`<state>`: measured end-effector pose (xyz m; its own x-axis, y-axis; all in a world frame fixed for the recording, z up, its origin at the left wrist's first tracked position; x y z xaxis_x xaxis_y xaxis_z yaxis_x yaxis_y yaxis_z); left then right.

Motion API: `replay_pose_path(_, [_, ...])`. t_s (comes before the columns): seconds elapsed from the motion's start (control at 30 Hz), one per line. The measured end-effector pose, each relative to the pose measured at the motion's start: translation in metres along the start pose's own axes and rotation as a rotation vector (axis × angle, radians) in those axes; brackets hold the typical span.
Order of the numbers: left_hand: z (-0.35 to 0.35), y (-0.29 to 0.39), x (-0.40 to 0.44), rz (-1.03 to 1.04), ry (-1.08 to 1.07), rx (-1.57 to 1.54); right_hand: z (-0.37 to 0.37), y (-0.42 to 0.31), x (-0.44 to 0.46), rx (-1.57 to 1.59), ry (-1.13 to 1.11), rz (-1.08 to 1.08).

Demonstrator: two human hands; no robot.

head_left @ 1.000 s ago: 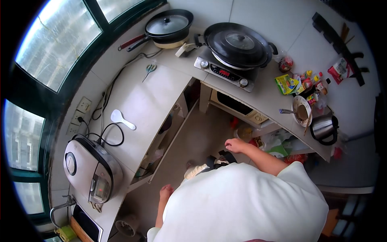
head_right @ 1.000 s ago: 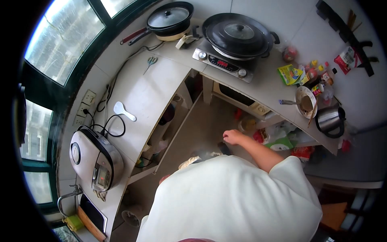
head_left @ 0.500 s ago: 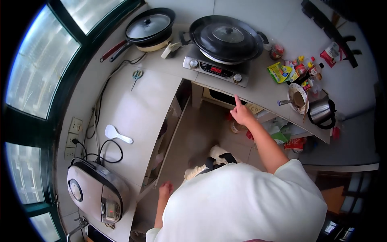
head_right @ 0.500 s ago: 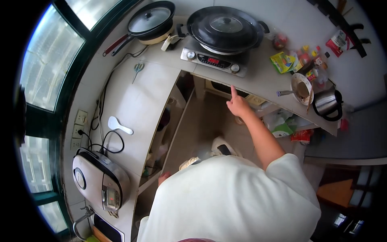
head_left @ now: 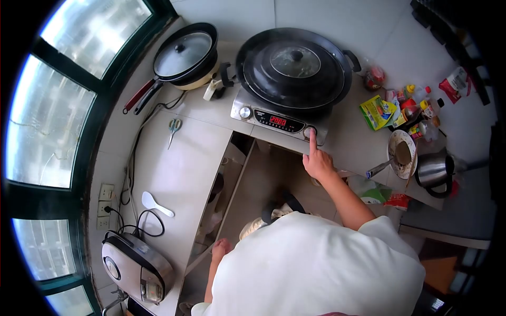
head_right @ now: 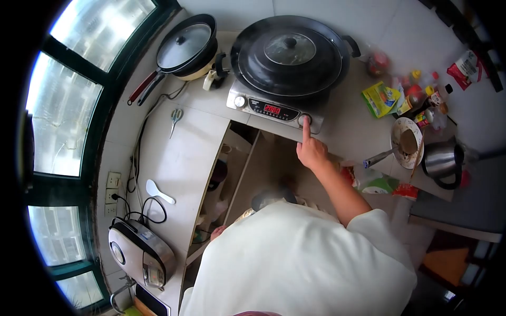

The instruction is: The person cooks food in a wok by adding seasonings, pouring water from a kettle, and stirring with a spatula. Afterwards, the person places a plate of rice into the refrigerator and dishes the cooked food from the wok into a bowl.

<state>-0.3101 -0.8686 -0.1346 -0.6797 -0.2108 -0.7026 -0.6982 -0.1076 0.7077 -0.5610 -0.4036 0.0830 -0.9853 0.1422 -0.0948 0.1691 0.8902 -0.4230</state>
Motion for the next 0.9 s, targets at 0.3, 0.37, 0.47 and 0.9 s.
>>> replay_pose_path(0.3, [0.066, 0.065, 0.014, -0.018, -0.073, 0.053, 0.008, 0.012, 0.005, -0.018, -0.109, 0.016])
replay_pose_path(0.37, [0.071, 0.074, 0.022, 0.014, -0.13, 0.091, 0.008, 0.011, 0.005, -0.069, -0.093, 0.017])
replay_pose_path(0.47, [0.076, 0.1, 0.026, 0.036, -0.169, 0.109, 0.007, 0.009, 0.005, -0.075, -0.113, 0.025])
replay_pose_path(0.9, [0.08, 0.176, 0.012, 0.275, -0.228, 0.152, -0.2, -0.141, 0.008, 0.196, 0.33, -0.513])
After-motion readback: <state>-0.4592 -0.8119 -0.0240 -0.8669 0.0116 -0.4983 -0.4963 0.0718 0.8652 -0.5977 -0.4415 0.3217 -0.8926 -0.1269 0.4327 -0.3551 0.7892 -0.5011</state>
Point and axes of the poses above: each hand's wrist, its own x-axis towards the middle knuckle, its own z-axis out of the palm, y = z × x, the point moved 10 cm from there along x, towards the middle knuckle, and after that the axes turned 1 degree about -y, right-handed, at the moved point
